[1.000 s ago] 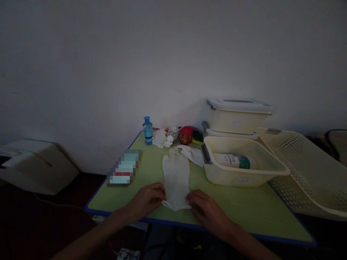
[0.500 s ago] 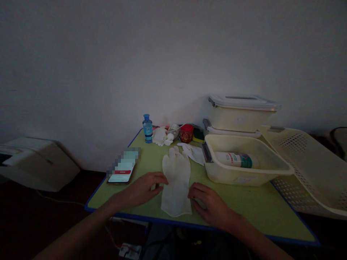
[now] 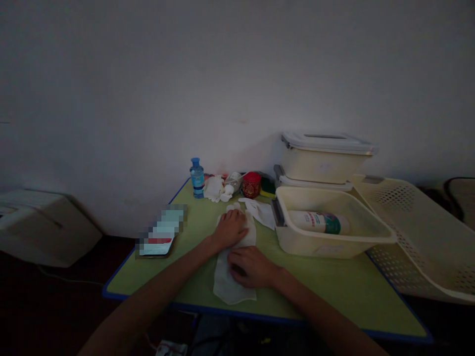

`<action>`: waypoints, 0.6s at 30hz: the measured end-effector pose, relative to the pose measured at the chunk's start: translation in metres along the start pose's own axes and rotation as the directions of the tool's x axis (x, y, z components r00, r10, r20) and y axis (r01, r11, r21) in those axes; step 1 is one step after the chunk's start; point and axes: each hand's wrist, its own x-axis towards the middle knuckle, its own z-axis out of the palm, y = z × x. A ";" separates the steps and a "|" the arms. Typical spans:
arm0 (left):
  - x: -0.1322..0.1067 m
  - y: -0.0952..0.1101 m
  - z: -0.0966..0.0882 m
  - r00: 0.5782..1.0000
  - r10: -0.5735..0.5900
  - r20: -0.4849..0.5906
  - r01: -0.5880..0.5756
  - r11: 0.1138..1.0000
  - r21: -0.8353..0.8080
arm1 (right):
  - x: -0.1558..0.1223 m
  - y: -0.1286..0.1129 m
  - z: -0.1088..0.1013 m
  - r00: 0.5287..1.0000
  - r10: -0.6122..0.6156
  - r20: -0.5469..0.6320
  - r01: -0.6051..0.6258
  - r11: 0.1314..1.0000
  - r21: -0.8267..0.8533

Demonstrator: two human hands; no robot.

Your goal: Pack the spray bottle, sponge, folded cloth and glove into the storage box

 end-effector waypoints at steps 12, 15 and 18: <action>0.034 -0.001 -0.016 0.993 0.025 -0.117 -0.035 0.996 -0.077 | -0.002 0.004 0.002 0.998 -0.057 -0.024 0.057 0.998 -0.002; 0.057 0.009 -0.022 0.979 0.196 -0.054 -0.204 0.945 -0.255 | -0.002 0.005 0.003 0.998 -0.068 -0.018 0.068 0.998 -0.001; 0.072 0.022 -0.015 0.981 0.196 0.013 -0.156 0.817 -0.555 | -0.002 0.005 0.001 0.998 -0.069 -0.013 0.069 0.998 -0.003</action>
